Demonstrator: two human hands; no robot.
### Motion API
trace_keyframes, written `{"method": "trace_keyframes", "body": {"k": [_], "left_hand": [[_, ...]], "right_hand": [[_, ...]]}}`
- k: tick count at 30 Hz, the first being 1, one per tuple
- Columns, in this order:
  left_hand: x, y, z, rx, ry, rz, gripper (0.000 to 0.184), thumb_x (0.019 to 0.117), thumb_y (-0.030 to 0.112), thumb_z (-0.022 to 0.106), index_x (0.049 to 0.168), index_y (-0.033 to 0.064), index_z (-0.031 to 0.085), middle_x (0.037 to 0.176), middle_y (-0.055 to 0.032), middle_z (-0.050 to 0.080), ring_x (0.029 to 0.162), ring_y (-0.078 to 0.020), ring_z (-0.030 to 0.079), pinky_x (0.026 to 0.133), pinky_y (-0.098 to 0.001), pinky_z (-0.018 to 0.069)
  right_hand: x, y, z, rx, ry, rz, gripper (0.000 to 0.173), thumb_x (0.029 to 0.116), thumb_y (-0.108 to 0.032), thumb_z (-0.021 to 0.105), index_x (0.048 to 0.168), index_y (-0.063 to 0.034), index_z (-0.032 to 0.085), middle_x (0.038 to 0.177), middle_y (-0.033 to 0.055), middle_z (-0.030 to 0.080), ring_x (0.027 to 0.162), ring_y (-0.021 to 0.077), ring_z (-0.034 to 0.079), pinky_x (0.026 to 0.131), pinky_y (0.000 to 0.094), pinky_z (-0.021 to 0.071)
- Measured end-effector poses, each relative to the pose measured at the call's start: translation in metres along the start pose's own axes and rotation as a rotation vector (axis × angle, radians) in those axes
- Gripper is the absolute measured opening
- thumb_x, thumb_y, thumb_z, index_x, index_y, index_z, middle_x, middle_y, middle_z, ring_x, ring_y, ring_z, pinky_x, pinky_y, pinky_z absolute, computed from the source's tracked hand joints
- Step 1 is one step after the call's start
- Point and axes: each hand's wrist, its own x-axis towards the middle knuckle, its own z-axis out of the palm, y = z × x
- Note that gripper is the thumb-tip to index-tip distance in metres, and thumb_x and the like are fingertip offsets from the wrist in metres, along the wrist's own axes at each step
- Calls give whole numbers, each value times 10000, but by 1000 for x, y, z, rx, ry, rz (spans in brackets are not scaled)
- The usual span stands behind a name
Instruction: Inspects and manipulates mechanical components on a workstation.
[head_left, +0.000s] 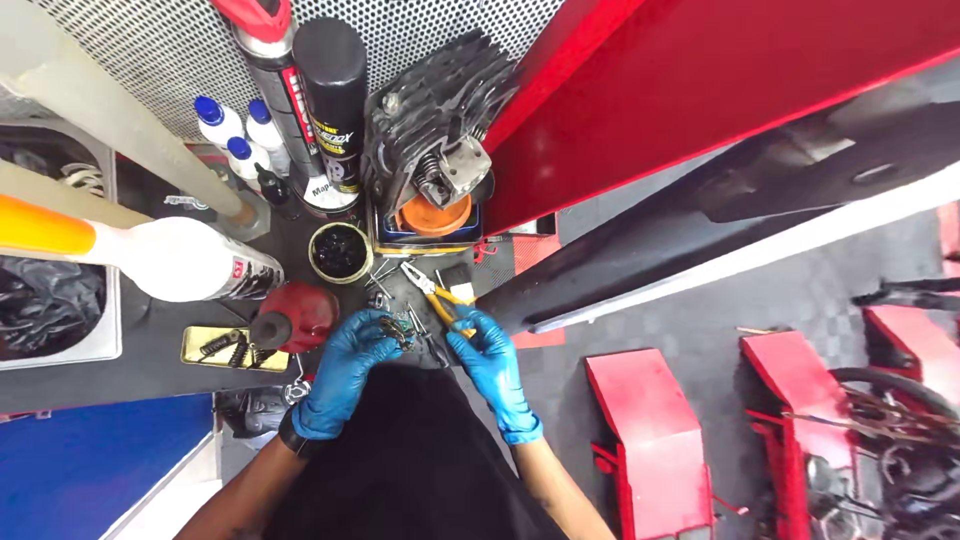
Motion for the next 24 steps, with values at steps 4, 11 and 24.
{"method": "trace_keyframes", "body": {"k": [4,11,24], "left_hand": [[5,-1,-1,33,-24,-20,407,910,-96,632,1303,-46,540,1144,-171,692,979,-254,717,868,-402,622],[8,-5,1,36,-35,-51,427,918,-101,626,1339,-44,578,1200,-167,683,1003,-246,707,882,-384,617],[28,-47,-36,369,-83,-163,377,937,10,677,1303,-40,598,1112,-128,709,922,-175,709,840,-326,609]], "right_hand": [[-17,33,17,-733,-94,-9,390,930,-342,705,1243,-112,734,1118,126,757,931,324,750,763,562,601],[-6,27,36,-991,-331,313,438,946,-389,680,1237,-62,690,1093,230,722,972,448,712,753,644,556],[-8,36,35,-931,-325,319,386,947,-439,631,1175,-146,739,1001,187,746,940,420,720,752,639,544]]}}
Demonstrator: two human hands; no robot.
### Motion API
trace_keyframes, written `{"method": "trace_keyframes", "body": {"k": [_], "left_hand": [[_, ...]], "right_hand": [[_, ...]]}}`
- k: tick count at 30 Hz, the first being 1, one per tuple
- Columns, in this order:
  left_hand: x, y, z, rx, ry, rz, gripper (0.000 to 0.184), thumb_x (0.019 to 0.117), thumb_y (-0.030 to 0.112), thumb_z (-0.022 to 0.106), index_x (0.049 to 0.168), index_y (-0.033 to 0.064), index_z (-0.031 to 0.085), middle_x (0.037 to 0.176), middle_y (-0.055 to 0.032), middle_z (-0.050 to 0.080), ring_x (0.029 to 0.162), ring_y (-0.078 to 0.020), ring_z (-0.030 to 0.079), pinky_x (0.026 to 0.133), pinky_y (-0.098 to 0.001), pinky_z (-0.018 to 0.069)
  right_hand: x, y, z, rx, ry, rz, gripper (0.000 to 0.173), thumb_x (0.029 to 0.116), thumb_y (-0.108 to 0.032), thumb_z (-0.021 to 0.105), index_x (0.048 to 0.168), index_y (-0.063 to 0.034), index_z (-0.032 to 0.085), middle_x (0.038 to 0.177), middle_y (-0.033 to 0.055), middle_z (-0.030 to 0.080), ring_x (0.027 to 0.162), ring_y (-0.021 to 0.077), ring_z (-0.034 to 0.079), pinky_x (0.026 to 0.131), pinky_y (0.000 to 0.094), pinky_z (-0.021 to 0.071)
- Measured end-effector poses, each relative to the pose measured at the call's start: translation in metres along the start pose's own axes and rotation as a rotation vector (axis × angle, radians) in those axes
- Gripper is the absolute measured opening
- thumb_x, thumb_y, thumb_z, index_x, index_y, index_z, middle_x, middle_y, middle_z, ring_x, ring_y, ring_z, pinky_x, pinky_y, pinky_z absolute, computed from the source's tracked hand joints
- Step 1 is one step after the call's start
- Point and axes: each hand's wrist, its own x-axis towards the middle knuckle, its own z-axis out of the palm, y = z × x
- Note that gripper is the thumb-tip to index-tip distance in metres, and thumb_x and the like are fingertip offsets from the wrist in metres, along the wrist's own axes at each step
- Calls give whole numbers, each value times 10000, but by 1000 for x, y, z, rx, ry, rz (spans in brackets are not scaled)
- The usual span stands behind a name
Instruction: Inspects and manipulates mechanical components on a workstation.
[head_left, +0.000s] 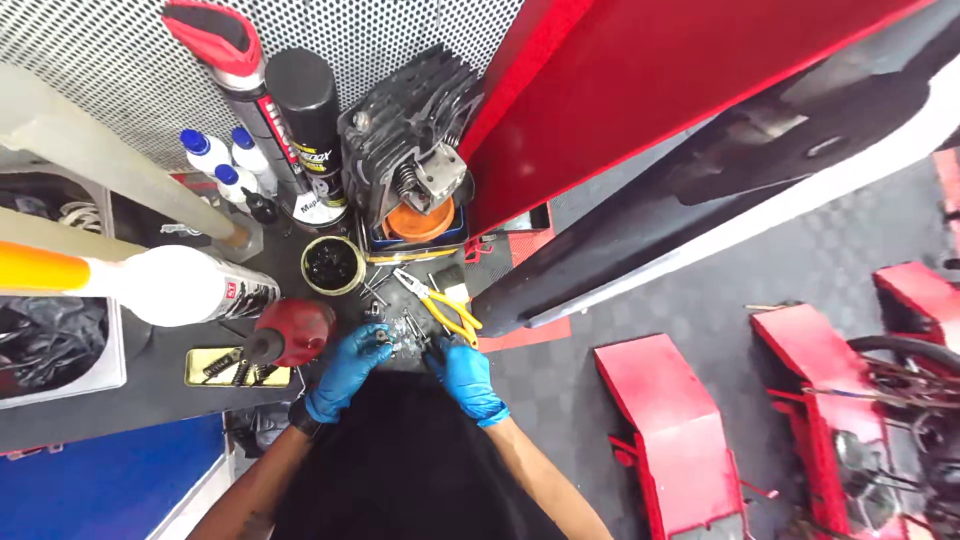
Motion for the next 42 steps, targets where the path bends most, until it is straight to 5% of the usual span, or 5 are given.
{"method": "trace_keyframes", "body": {"k": [9,21,42], "left_hand": [[28,-10,13,110,-292,-191,564,913,33,712,1448,28,532,1302,-174,635,968,-193,701,829,-351,605],[43,-17,18,92,-309,-205,621,914,5,713,1495,58,503,1350,-171,621,1009,-185,704,867,-336,601],[43,-16,16,61,-276,-223,688,914,10,713,1543,92,446,1350,-186,619,968,-194,713,835,-340,605]], "right_hand": [[-3,12,-5,-54,182,-96,295,937,-369,654,1153,-207,775,1068,132,749,881,367,735,681,601,566],[2,28,-29,-219,182,-177,291,983,-365,591,1196,-272,767,1094,151,727,864,379,723,659,589,564],[8,31,-56,-316,172,-253,301,1025,-377,534,1156,-225,758,1088,174,710,832,398,712,652,589,557]]}}
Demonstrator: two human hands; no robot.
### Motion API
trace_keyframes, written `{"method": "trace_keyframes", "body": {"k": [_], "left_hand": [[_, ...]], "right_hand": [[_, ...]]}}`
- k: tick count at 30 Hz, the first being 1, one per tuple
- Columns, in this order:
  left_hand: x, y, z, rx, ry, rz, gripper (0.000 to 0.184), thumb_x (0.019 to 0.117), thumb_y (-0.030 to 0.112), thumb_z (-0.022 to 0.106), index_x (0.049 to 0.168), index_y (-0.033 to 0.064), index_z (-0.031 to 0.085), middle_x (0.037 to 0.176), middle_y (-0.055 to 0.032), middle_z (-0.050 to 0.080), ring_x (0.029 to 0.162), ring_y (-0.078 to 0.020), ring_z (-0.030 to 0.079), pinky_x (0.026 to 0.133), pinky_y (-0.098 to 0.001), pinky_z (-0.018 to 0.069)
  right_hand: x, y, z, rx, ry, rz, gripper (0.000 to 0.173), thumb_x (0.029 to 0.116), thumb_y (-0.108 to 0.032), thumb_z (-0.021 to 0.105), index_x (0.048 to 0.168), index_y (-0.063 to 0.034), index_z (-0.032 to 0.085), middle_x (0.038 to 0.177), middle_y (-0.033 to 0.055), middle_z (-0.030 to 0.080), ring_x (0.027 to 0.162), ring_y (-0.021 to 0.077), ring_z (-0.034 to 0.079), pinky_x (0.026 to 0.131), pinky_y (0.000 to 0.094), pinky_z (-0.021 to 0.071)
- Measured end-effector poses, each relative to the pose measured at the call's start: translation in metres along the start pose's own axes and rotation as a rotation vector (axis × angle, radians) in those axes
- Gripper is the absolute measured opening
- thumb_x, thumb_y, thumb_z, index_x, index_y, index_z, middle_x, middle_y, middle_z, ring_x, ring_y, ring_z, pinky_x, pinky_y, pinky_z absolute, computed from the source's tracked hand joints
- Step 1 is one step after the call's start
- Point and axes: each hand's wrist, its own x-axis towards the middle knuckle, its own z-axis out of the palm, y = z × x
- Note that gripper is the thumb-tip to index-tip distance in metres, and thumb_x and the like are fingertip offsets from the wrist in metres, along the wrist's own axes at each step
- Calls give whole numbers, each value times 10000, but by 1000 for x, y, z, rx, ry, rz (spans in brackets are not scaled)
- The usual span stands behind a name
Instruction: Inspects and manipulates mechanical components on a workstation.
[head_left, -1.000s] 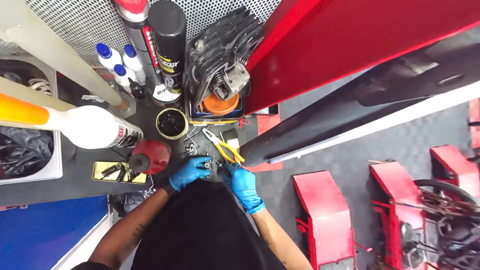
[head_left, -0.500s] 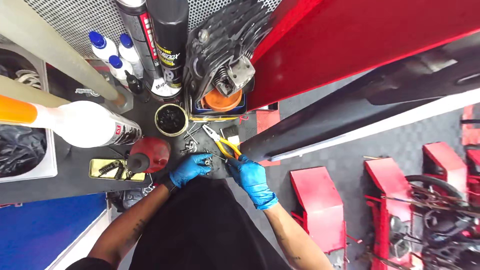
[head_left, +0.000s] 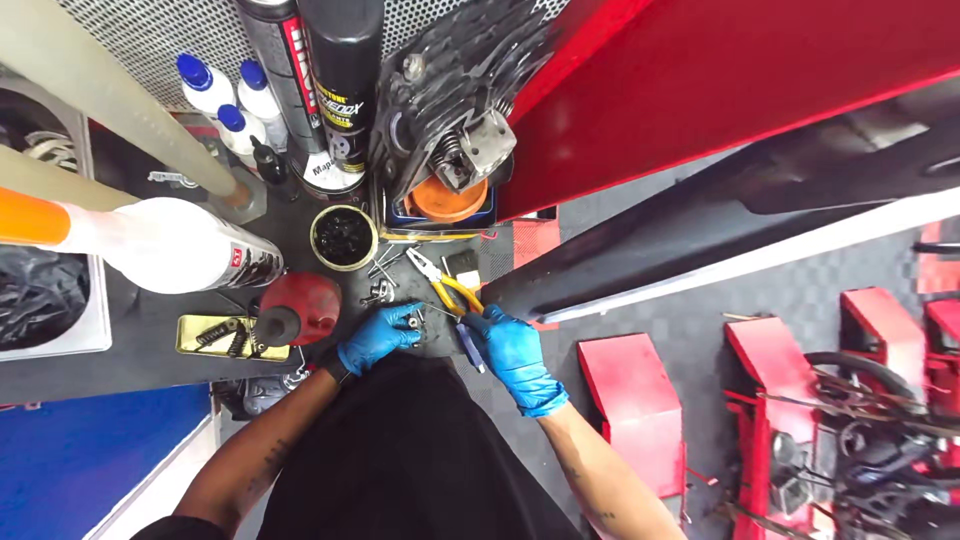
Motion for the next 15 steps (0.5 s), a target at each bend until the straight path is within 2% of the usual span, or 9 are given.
{"method": "trace_keyframes", "body": {"k": [9,11,15], "left_hand": [[-6,0,-5,-49,15,33,669,914,6,709,1531,97,466,1342,-172,623,940,-183,713,814,-331,609],[-11,1,-7,-55,25,36,648,919,18,708,1520,90,477,1305,-167,646,940,-184,715,817,-333,610],[-16,-2,-14,-32,61,33,633,916,26,708,1509,100,498,1315,-160,640,952,-182,711,831,-334,607]], "right_hand": [[-6,5,-6,6,2,6,278,1011,-367,555,1133,-230,763,1057,163,704,819,380,712,623,574,556],[-6,5,-7,35,2,9,291,1008,-386,555,1136,-234,767,1054,158,707,820,377,713,626,575,554],[-4,2,-6,158,-31,22,280,976,-401,605,1157,-267,772,1080,118,720,864,342,719,663,574,563]]}}
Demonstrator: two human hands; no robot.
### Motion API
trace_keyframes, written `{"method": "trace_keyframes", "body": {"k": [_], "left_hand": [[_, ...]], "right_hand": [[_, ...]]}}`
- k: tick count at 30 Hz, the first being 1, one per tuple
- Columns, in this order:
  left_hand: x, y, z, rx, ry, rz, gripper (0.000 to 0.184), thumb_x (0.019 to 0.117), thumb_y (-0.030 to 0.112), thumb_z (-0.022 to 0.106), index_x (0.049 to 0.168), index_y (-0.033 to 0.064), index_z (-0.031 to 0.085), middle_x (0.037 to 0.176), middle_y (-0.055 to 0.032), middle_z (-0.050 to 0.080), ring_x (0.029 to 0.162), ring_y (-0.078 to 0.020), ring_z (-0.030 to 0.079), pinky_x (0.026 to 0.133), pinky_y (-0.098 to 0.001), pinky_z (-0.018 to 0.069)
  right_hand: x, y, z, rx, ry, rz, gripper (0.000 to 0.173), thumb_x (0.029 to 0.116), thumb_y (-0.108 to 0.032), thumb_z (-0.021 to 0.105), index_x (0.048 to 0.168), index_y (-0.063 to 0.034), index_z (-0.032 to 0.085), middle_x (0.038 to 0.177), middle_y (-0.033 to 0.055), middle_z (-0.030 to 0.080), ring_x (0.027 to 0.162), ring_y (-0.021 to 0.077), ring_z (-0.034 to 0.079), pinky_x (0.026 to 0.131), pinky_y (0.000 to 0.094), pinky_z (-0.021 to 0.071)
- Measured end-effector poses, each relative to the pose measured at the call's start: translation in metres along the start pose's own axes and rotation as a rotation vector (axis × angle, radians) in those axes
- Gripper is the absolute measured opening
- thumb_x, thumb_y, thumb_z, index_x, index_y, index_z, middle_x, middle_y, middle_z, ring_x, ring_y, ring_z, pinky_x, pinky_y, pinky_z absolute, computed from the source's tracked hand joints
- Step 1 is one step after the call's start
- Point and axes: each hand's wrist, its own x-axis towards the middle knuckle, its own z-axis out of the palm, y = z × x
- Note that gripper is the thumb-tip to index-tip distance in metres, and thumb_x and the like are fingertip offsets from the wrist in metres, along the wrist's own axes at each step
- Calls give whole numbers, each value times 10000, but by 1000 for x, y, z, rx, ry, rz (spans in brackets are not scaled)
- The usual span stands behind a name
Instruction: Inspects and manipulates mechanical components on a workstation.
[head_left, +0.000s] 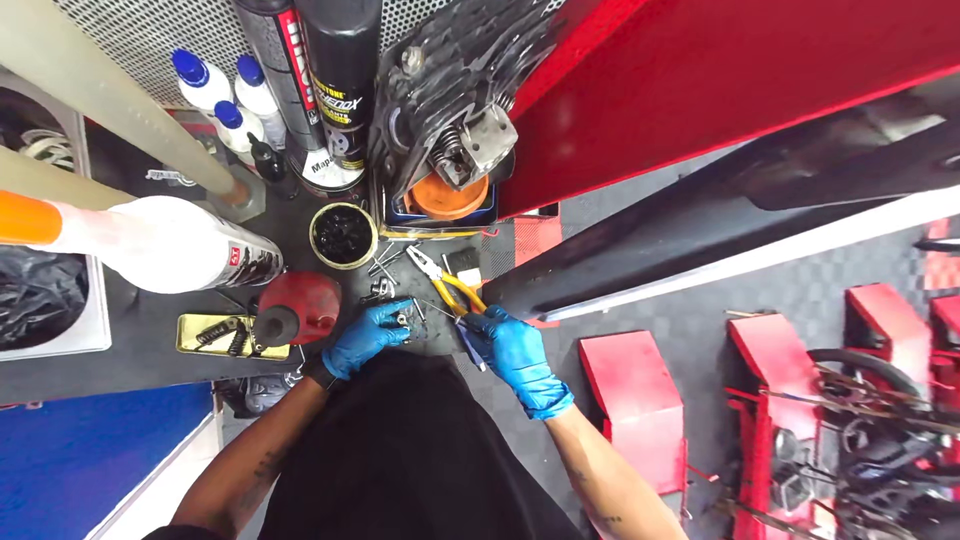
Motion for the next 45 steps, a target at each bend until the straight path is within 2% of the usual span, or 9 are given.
{"method": "trace_keyframes", "body": {"k": [2,5,13,21,28,36,45], "left_hand": [[1,-4,-4,30,8,-4,632,916,36,708,1510,104,501,1345,-162,628,984,-191,710,848,-341,606],[2,-7,-5,43,8,-10,641,909,31,713,1510,100,501,1348,-170,626,980,-198,712,846,-346,607],[0,-6,-5,36,7,-9,641,906,27,716,1507,103,506,1375,-163,610,968,-191,712,835,-340,609],[2,-6,-6,17,2,-13,642,905,19,722,1504,102,508,1393,-157,600,978,-190,714,828,-334,614],[1,-4,-9,-41,-4,-18,623,919,35,709,1504,107,507,1272,-164,660,922,-191,716,808,-340,612],[1,-2,-12,-191,-30,-66,552,966,5,618,1498,89,496,1241,-156,675,931,-210,719,822,-354,610],[1,-4,-17,-329,-59,-62,513,989,-16,547,1491,78,497,1295,-155,647,982,-233,707,841,-372,608]], "right_hand": [[1,-4,2,54,-24,6,267,959,-397,623,1150,-295,778,1097,89,727,894,315,720,687,560,568],[2,-12,4,81,-57,5,261,955,-378,623,1155,-310,776,1116,92,723,909,314,717,704,559,565],[5,-16,7,35,-67,41,296,967,-406,598,1176,-284,768,1132,108,720,900,334,719,688,567,564],[1,-19,8,64,-67,15,264,956,-380,610,1142,-293,777,1084,99,728,890,321,718,683,559,561],[0,-18,4,74,-75,34,271,958,-390,610,1154,-302,776,1077,84,734,918,308,718,706,552,560],[-2,-22,3,106,-91,17,266,952,-370,611,1145,-295,779,1091,76,732,929,302,716,714,556,559],[-3,-19,5,105,-79,31,264,950,-389,615,1128,-294,784,1064,75,740,919,302,720,713,554,564]]}}
